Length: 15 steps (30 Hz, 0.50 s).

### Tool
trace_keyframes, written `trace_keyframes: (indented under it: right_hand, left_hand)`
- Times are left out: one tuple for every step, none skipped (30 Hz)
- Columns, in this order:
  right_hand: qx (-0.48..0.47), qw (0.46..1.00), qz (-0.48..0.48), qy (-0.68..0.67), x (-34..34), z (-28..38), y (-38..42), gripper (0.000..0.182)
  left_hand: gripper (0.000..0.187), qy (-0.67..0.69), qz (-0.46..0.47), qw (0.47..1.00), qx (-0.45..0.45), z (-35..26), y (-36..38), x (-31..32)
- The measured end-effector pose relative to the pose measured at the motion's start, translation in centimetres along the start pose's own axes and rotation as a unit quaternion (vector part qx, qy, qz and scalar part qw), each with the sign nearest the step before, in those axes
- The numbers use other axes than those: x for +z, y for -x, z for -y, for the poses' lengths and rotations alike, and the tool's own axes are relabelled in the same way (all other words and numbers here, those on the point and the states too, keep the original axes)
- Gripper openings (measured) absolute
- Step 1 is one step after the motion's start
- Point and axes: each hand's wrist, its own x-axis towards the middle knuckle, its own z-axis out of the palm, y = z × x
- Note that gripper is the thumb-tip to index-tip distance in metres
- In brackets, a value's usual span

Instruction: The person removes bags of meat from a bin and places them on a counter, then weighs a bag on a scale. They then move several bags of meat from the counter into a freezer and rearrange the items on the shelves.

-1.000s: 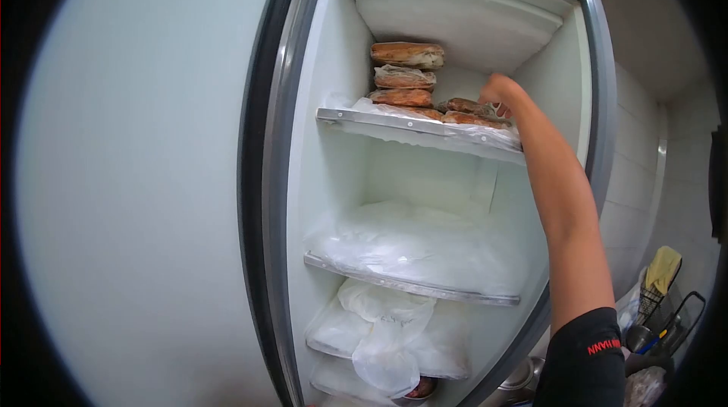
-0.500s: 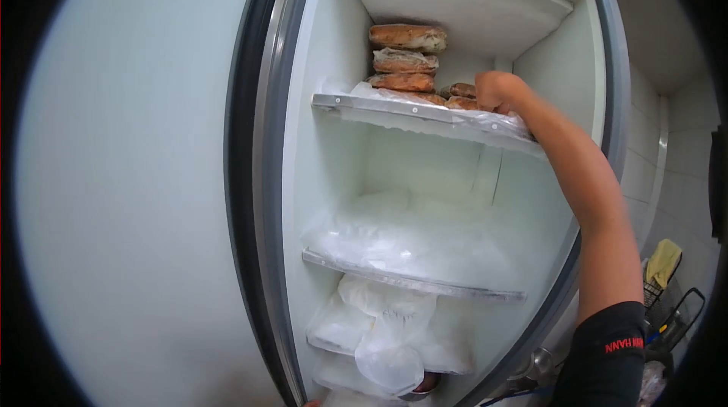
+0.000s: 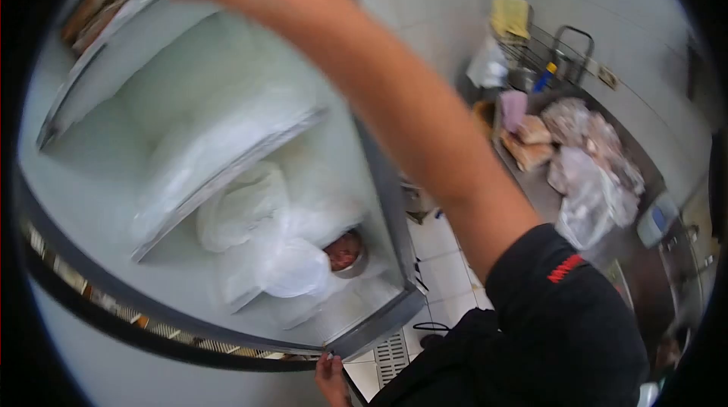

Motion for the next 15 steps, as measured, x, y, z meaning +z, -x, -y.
trace_keyframes:
  right_hand:
    - [0.008, 0.999, -0.041, -0.016, -2.4, 1.1, 3.4, 0.022]
    - [0.024, 0.998, -0.048, -0.022, -4.4, 1.3, 7.8, 0.021]
    - [0.042, 0.997, -0.059, -0.034, -6.9, 1.7, 11.7, 0.021]
    - [0.133, 0.99, -0.011, -0.034, -9.1, 2.2, 15.5, 0.018]
    - [0.223, 0.974, 0.036, -0.036, -11.0, 2.3, 19.3, 0.017]
    - [0.323, 0.941, 0.095, -0.02, -13.1, 2.3, 22.8, 0.018]
    - [0.394, 0.91, 0.131, -0.012, -15.3, 1.6, 26.7, 0.019]
    - [0.503, 0.842, 0.196, 0.004, -18.1, 1.0, 30.3, 0.02]
    - [0.515, 0.831, 0.212, 0.016, -21.1, 0.4, 34.0, 0.022]
    - [0.569, 0.794, 0.215, 0.024, -24.2, 0.0, 37.0, 0.026]
    - [0.621, 0.752, 0.217, 0.031, -27.6, -0.2, 39.5, 0.03]
    - [0.671, 0.711, 0.208, 0.045, -31.0, -0.4, 41.4, 0.031]
    - [0.716, 0.667, 0.196, 0.059, -34.4, -0.5, 43.2, 0.032]
    - [0.75, 0.639, 0.158, 0.066, -37.7, -0.6, 45.1, 0.033]
    - [0.779, 0.611, 0.117, 0.071, -40.8, -0.7, 46.9, 0.034]
  left_hand:
    - [0.036, -0.014, 0.011, 1.0, -0.018, -0.1, 0.5, 0.2]
    - [0.036, -0.013, 0.033, 0.999, -0.025, 0.2, -0.2, 0.9]
    - [0.036, -0.013, 0.048, 0.998, -0.033, 0.3, 0.0, 1.5]
    - [0.036, -0.013, 0.059, 0.997, -0.042, 0.5, 0.4, 1.8]
    - [0.036, -0.01, 0.077, 0.996, -0.044, 0.5, 0.5, 2.2]
    - [0.037, -0.006, 0.095, 0.995, -0.043, 0.6, 0.6, 3.0]
    - [0.038, -0.004, 0.115, 0.992, -0.041, 0.4, 0.5, 3.7]
    - [0.038, -0.003, 0.136, 0.99, -0.046, 0.1, 0.5, 4.7]
    - [0.039, -0.002, 0.157, 0.986, -0.049, -0.2, 0.5, 5.9]
    - [0.039, 0.0, 0.178, 0.983, -0.052, -0.7, 0.4, 7.4]
    - [0.04, -0.01, 0.198, 0.979, -0.054, -1.6, 0.4, 9.1]
    - [0.04, -0.021, 0.22, 0.974, -0.057, -2.7, 0.6, 11.3]
    - [0.041, -0.031, 0.243, 0.968, -0.059, -3.7, 0.8, 13.8]
    - [0.042, -0.032, 0.274, 0.96, -0.052, -4.7, 0.9, 16.3]
    - [0.042, -0.04, 0.306, 0.951, -0.035, -5.4, 0.8, 18.9]
